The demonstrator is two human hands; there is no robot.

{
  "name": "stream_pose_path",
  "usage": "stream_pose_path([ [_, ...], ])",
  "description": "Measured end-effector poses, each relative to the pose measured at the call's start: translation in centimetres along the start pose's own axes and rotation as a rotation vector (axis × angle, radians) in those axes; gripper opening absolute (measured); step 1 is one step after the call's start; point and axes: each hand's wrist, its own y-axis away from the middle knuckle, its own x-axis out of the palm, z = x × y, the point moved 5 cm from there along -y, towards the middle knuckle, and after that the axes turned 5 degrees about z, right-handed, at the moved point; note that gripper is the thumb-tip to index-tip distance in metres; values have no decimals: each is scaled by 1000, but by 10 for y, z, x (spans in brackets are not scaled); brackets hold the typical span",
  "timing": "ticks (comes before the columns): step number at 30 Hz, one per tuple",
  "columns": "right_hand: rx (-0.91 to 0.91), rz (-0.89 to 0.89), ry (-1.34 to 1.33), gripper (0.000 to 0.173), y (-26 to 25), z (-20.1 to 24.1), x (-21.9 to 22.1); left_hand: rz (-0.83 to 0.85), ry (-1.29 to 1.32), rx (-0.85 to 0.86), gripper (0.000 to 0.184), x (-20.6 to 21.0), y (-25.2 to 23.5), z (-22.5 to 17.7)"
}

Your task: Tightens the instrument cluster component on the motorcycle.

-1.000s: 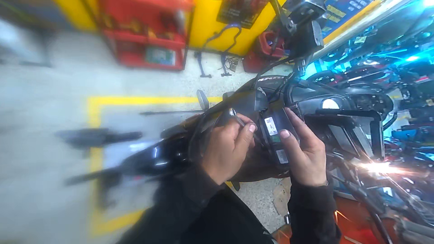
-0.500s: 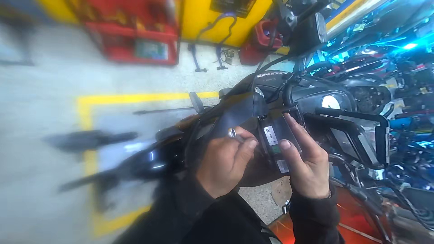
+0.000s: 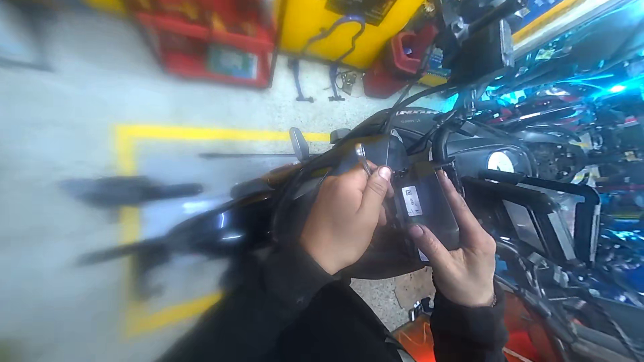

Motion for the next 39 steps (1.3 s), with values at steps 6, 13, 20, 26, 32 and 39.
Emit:
stream_pose_path([
  [6, -21, -1, -14, 69, 4, -1, 0, 87, 44, -323, 43, -6, -29, 9],
  [13, 50, -17, -2, 67, 4, -3, -3, -111, -128, -54, 34, -25, 0, -16],
  [20, 72, -29, -46, 67, -3, 2, 1, -205, -86, 418, 16, -8, 94, 15],
  [26, 68, -21, -18, 68, -1, 2, 0, -213, -362, 691, 15, 16, 98, 8],
  [32, 86, -34, 4, 68, 0, 1, 1, -217, -526, 828, 16, 35, 98, 14],
  [39, 90, -40, -15, 67, 1, 1, 2, -112, -727, 992, 14, 42, 90, 14],
])
